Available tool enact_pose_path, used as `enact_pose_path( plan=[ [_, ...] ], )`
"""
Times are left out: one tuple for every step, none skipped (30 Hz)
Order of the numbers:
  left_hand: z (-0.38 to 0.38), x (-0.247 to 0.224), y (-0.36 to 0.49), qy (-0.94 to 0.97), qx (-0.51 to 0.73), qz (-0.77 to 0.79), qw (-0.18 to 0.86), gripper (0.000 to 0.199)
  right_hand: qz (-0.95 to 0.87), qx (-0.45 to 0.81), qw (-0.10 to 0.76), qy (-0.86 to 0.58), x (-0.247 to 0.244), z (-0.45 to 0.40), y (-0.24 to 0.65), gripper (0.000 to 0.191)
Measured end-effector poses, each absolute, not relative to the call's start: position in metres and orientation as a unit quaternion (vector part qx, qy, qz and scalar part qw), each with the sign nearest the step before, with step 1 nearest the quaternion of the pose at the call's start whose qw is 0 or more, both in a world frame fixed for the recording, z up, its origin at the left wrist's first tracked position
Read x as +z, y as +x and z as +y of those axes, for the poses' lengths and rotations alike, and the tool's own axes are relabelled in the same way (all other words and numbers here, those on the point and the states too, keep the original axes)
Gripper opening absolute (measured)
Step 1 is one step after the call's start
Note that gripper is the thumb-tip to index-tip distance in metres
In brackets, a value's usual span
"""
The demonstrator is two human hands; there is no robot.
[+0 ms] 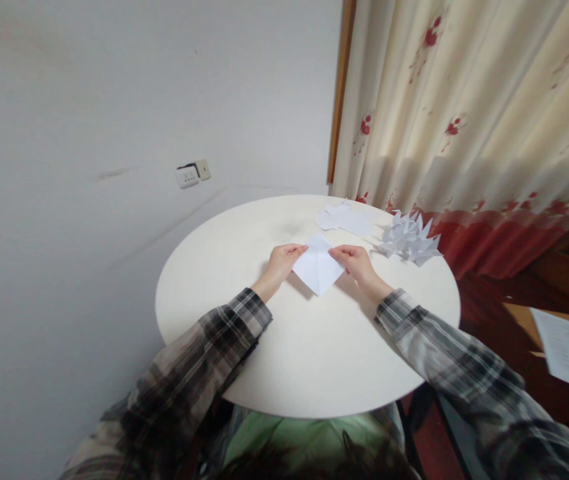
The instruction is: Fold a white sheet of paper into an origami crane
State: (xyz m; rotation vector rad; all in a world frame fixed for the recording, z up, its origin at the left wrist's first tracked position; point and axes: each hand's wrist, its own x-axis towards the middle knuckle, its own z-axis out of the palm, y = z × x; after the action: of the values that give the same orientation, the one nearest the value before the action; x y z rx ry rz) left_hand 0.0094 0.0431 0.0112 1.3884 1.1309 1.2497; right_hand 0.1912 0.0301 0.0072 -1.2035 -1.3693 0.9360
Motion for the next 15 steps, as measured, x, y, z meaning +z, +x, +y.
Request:
enact_pose_path(
  plan=[
    [0.041,0.011,0.009,0.560,0.509,0.454,0.471,0.034,-0.568,0.391,0.523,-0.502,0.008,0.030,0.191,0.031],
    [0.040,0.012,0.009,0.557,0.509,0.445,0.482,0.034,-0.563,0.390,0.529,-0.502,0.008,0.030,0.192,0.030],
    [0.038,0.012,0.010,0.551,0.510,0.433,0.499,0.035,-0.556,0.387,0.537,-0.502,0.009,0.030,0.192,0.030],
    [0.036,0.011,0.010,0.542,0.509,0.418,0.522,0.035,-0.549,0.383,0.546,-0.502,0.009,0.030,0.192,0.031],
    [0.035,0.011,0.012,0.532,0.504,0.400,0.550,0.035,-0.543,0.379,0.557,-0.502,0.010,0.030,0.193,0.031],
    [0.033,0.011,0.013,0.521,0.495,0.385,0.580,0.037,-0.537,0.374,0.567,-0.501,0.010,0.029,0.193,0.031],
    [0.031,0.011,0.015,0.510,0.482,0.371,0.608,0.039,-0.532,0.369,0.576,-0.498,0.011,0.029,0.193,0.032],
    [0.028,0.011,0.017,0.505,0.466,0.362,0.631,0.042,-0.530,0.366,0.583,-0.495,0.011,0.028,0.192,0.033],
    [0.026,0.010,0.019,0.507,0.449,0.358,0.643,0.045,-0.530,0.362,0.588,-0.493,0.011,0.028,0.192,0.034],
    [0.024,0.009,0.020,0.517,0.428,0.353,0.652,0.047,-0.530,0.359,0.591,-0.490,0.011,0.027,0.191,0.034],
    [0.022,0.009,0.020,0.533,0.402,0.347,0.658,0.049,-0.531,0.355,0.594,-0.490,0.012,0.026,0.190,0.034],
    [0.021,0.008,0.020,0.551,0.376,0.344,0.661,0.049,-0.530,0.351,0.597,-0.490,0.012,0.026,0.189,0.035],
    [0.020,0.007,0.020,0.568,0.354,0.342,0.660,0.049,-0.529,0.347,0.600,-0.490,0.012,0.025,0.189,0.035],
    [0.020,0.007,0.019,0.583,0.339,0.342,0.654,0.048,-0.528,0.344,0.602,-0.490,0.012,0.025,0.189,0.035],
    [0.021,0.006,0.017,0.594,0.332,0.346,0.646,0.047,-0.528,0.341,0.605,-0.489,0.012,0.025,0.189,0.034]
  ],
)
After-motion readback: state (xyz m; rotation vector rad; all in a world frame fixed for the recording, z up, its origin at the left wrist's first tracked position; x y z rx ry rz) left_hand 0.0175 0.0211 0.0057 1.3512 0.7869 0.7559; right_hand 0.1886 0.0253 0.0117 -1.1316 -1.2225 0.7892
